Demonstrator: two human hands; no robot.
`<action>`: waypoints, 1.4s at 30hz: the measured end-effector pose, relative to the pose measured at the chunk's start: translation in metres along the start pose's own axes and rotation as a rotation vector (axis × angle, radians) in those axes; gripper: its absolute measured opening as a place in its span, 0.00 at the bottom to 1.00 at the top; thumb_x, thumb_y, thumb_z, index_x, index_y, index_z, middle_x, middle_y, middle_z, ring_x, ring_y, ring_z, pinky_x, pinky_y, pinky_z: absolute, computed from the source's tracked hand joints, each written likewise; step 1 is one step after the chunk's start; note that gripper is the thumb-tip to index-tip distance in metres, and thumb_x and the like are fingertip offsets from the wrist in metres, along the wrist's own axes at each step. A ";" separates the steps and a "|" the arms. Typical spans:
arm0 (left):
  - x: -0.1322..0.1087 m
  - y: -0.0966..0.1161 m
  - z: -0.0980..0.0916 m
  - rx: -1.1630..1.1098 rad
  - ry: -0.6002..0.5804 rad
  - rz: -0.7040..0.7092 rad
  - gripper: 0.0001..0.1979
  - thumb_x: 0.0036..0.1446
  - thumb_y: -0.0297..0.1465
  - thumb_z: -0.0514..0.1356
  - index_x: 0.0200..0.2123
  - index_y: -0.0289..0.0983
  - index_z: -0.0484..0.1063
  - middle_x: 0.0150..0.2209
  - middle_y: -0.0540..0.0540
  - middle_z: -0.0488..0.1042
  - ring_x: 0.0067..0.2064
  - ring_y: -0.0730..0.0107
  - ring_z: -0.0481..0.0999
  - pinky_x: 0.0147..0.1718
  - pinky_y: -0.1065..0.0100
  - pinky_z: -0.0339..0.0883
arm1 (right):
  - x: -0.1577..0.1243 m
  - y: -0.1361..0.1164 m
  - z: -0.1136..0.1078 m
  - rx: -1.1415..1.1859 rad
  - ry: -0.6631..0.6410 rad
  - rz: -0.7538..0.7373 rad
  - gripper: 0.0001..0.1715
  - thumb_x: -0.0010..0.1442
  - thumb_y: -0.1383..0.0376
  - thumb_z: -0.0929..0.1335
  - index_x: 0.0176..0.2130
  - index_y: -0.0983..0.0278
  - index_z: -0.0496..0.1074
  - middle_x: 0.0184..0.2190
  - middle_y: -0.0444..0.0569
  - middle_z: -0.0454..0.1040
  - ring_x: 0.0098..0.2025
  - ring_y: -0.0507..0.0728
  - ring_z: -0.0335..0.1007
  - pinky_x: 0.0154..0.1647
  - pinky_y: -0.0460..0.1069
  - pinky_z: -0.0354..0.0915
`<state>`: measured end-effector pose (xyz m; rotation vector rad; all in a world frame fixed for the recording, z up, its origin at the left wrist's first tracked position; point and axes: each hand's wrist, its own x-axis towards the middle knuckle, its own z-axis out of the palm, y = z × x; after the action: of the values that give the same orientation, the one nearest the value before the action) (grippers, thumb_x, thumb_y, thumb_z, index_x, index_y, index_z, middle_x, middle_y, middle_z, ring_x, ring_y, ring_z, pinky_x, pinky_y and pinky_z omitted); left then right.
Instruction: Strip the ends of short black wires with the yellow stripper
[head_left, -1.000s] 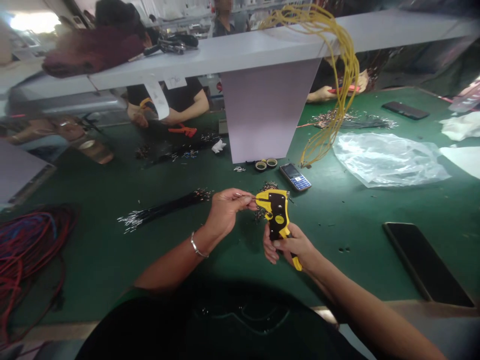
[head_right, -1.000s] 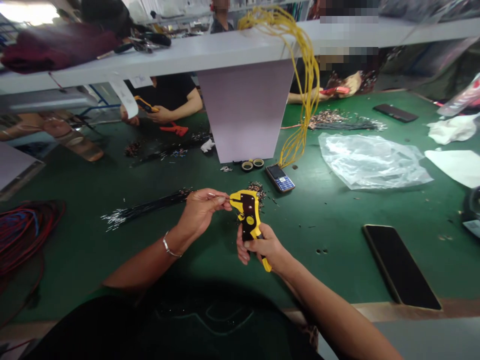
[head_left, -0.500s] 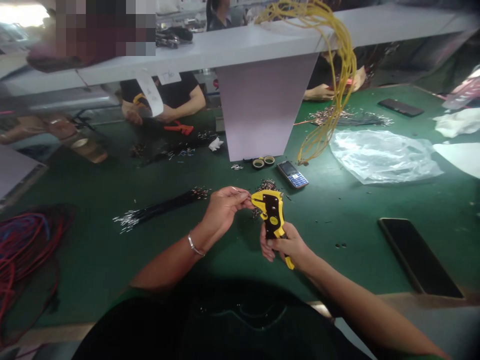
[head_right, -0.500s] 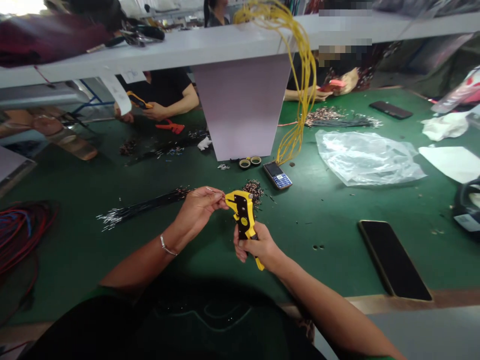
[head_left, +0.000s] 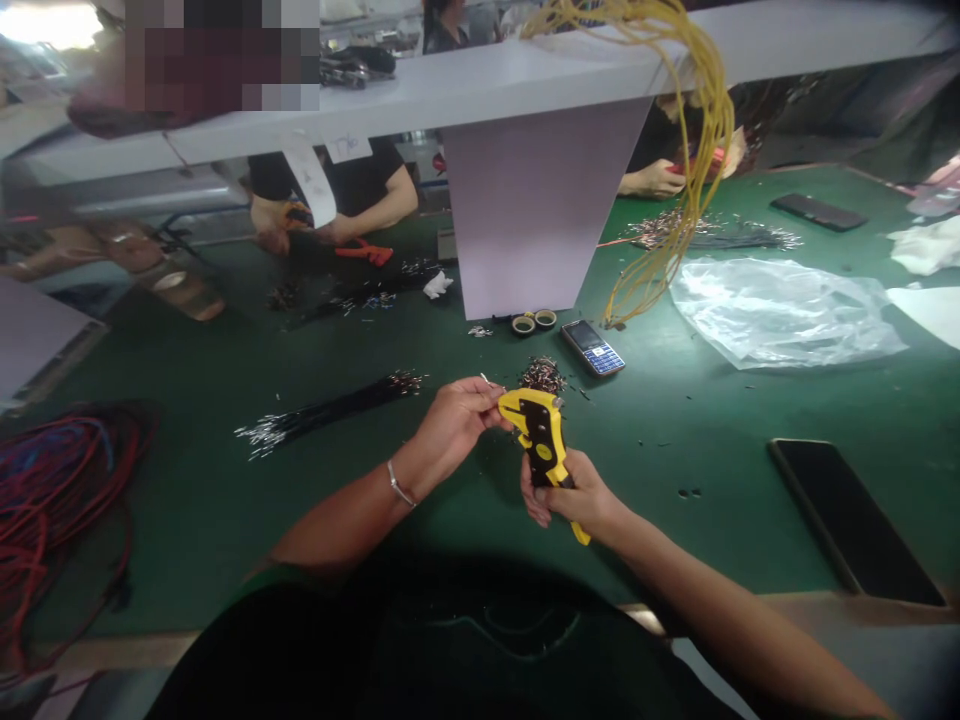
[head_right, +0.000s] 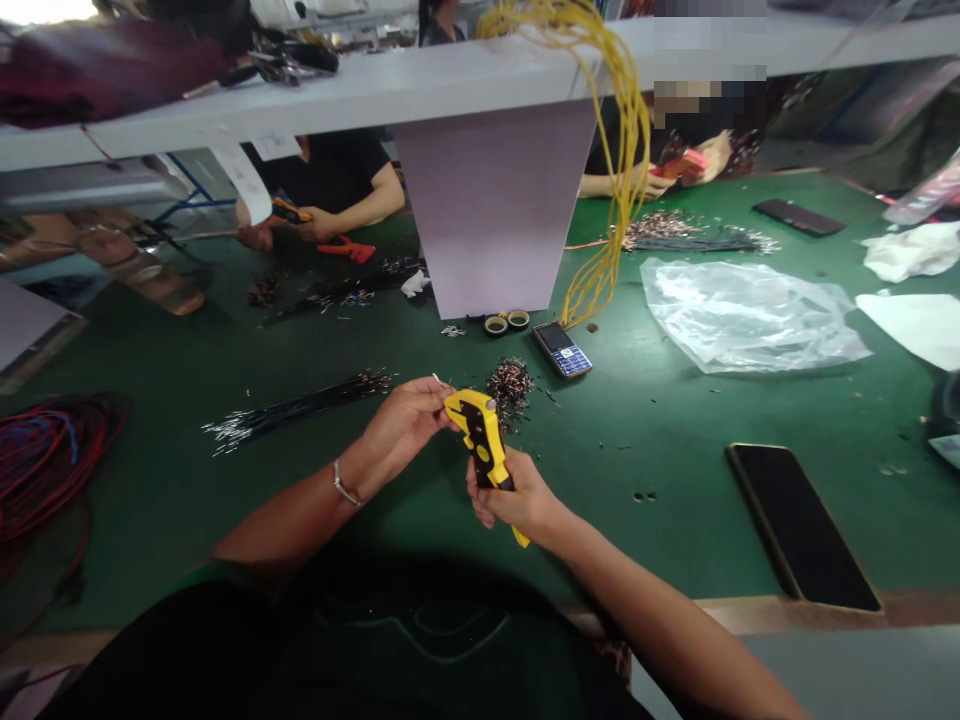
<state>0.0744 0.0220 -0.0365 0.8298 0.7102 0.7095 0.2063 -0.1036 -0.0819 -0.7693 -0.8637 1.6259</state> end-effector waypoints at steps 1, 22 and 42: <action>0.000 0.000 0.000 0.003 -0.004 -0.008 0.07 0.43 0.25 0.67 0.22 0.33 0.71 0.26 0.47 0.73 0.24 0.74 0.71 0.26 0.68 0.69 | 0.000 0.000 0.000 -0.039 0.019 0.003 0.09 0.47 0.73 0.70 0.30 0.67 0.67 0.19 0.40 0.67 0.17 0.48 0.62 0.19 0.47 0.63; -0.001 0.008 0.002 0.121 0.087 0.196 0.07 0.44 0.27 0.68 0.24 0.32 0.72 0.23 0.47 0.75 0.22 0.74 0.72 0.26 0.66 0.71 | 0.006 0.003 -0.009 0.129 0.028 -0.036 0.07 0.48 0.73 0.71 0.31 0.67 0.69 0.18 0.41 0.68 0.16 0.50 0.62 0.17 0.48 0.63; -0.004 0.009 0.006 0.109 0.085 0.109 0.07 0.45 0.28 0.69 0.26 0.32 0.73 0.25 0.46 0.76 0.24 0.73 0.75 0.28 0.67 0.72 | 0.008 -0.002 -0.009 0.195 -0.091 -0.058 0.12 0.47 0.71 0.72 0.35 0.68 0.70 0.23 0.44 0.71 0.21 0.52 0.65 0.23 0.51 0.66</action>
<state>0.0743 0.0212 -0.0253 0.9482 0.7895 0.8129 0.2132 -0.0947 -0.0853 -0.5336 -0.7706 1.6751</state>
